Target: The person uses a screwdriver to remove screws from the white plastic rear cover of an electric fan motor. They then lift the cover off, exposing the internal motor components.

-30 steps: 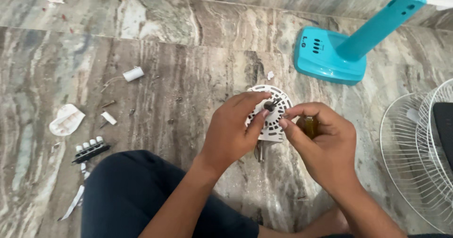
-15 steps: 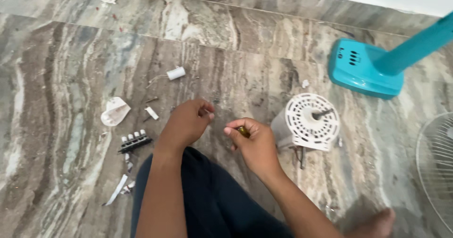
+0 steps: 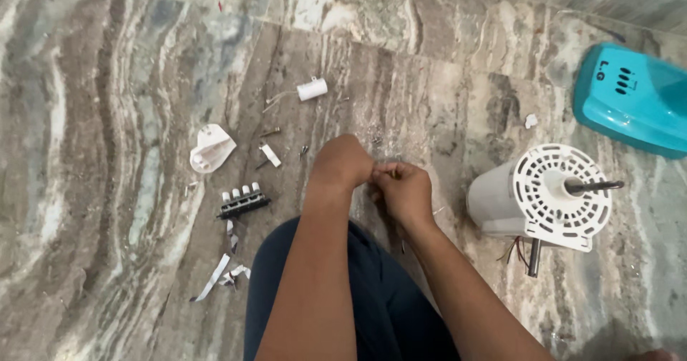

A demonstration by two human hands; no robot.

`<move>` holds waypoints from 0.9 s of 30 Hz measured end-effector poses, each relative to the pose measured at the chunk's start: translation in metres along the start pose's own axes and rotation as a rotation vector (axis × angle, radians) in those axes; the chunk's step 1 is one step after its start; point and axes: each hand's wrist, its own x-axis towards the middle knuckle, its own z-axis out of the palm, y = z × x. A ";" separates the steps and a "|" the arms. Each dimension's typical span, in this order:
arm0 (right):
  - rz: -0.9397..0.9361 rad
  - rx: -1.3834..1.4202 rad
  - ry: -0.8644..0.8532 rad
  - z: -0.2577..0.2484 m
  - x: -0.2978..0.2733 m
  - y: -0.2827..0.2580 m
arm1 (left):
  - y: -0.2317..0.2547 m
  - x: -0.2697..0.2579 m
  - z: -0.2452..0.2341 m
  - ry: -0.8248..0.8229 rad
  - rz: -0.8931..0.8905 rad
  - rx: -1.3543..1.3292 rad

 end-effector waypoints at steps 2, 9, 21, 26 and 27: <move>-0.005 -0.103 0.063 0.008 -0.003 0.001 | 0.004 -0.004 -0.003 -0.001 -0.008 -0.038; -0.561 -0.524 0.304 0.014 -0.004 0.009 | 0.009 -0.012 -0.011 -0.013 0.002 -0.044; -0.237 -0.598 0.215 0.010 -0.006 -0.008 | 0.003 -0.006 0.004 0.030 0.014 -0.107; -0.252 -0.624 0.195 0.006 0.003 0.001 | 0.004 0.002 0.018 0.064 0.012 -0.097; -0.256 -0.613 0.191 0.006 0.004 0.004 | 0.004 0.003 0.021 0.078 0.001 -0.114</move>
